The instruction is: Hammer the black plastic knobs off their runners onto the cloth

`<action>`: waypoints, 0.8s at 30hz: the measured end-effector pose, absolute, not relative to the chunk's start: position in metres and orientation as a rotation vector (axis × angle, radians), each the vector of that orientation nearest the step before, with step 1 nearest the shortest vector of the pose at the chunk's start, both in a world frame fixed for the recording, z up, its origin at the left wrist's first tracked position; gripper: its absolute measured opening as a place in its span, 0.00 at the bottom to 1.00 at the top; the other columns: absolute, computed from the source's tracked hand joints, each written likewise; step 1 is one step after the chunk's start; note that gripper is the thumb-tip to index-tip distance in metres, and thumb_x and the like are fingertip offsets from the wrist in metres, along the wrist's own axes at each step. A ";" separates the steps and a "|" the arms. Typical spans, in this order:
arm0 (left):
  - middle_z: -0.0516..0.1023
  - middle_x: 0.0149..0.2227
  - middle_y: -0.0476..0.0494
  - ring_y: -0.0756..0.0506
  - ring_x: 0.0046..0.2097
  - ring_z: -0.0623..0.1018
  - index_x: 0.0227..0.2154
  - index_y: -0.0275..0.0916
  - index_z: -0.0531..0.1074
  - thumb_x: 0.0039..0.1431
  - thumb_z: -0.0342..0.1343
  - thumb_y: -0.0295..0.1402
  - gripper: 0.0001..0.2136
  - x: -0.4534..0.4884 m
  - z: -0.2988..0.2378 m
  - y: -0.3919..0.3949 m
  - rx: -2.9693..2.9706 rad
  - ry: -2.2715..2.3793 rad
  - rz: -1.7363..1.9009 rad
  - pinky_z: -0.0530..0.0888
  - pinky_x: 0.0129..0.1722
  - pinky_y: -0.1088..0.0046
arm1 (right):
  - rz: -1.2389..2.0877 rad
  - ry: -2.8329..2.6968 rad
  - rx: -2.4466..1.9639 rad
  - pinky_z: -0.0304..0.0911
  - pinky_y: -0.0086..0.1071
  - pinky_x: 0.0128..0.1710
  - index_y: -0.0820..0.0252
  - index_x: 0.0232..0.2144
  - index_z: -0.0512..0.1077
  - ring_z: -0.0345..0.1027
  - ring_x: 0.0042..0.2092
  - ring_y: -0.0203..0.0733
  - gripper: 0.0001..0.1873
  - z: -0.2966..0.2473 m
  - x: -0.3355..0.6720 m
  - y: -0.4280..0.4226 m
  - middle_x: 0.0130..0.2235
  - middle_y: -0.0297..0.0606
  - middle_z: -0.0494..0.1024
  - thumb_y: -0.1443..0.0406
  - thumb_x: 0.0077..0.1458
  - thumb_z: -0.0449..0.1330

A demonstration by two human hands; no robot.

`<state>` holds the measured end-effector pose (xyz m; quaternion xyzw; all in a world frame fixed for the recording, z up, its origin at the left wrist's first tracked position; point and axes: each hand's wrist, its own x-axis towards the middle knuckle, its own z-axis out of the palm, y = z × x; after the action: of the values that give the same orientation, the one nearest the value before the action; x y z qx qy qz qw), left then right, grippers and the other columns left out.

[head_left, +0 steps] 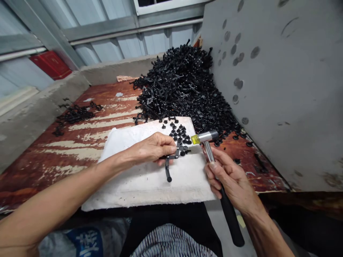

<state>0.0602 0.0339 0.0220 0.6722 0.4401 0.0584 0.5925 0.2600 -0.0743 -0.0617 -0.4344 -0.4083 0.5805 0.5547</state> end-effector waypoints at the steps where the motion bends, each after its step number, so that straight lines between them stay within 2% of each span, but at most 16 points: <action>1: 0.75 0.21 0.49 0.58 0.16 0.64 0.24 0.33 0.68 0.57 0.54 0.30 0.08 0.059 0.020 0.033 1.534 1.034 0.133 0.58 0.16 0.82 | 1.367 -0.956 -1.025 0.54 0.20 0.12 0.54 0.54 0.63 0.50 0.18 0.27 0.23 -0.062 0.260 -0.074 0.22 0.23 0.61 0.56 0.58 0.60; 6: 0.74 0.20 0.49 0.59 0.14 0.62 0.22 0.34 0.66 0.57 0.55 0.30 0.10 0.053 0.009 0.027 1.386 1.075 0.171 0.54 0.15 0.82 | 1.370 -0.937 -1.000 0.55 0.20 0.12 0.54 0.52 0.63 0.50 0.18 0.27 0.21 -0.063 0.260 -0.074 0.22 0.23 0.62 0.56 0.58 0.60; 24: 0.75 0.20 0.47 0.60 0.13 0.62 0.22 0.33 0.66 0.60 0.53 0.28 0.11 0.058 0.006 0.026 1.307 1.103 0.226 0.58 0.17 0.82 | 1.375 -0.902 -1.038 0.55 0.20 0.12 0.55 0.51 0.64 0.51 0.18 0.27 0.22 -0.062 0.259 -0.075 0.23 0.23 0.64 0.56 0.57 0.61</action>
<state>0.0576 0.0258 0.0057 0.5754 0.4858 0.0995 0.6504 0.2592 -0.0747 -0.0618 -0.4410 -0.3832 0.5841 0.5634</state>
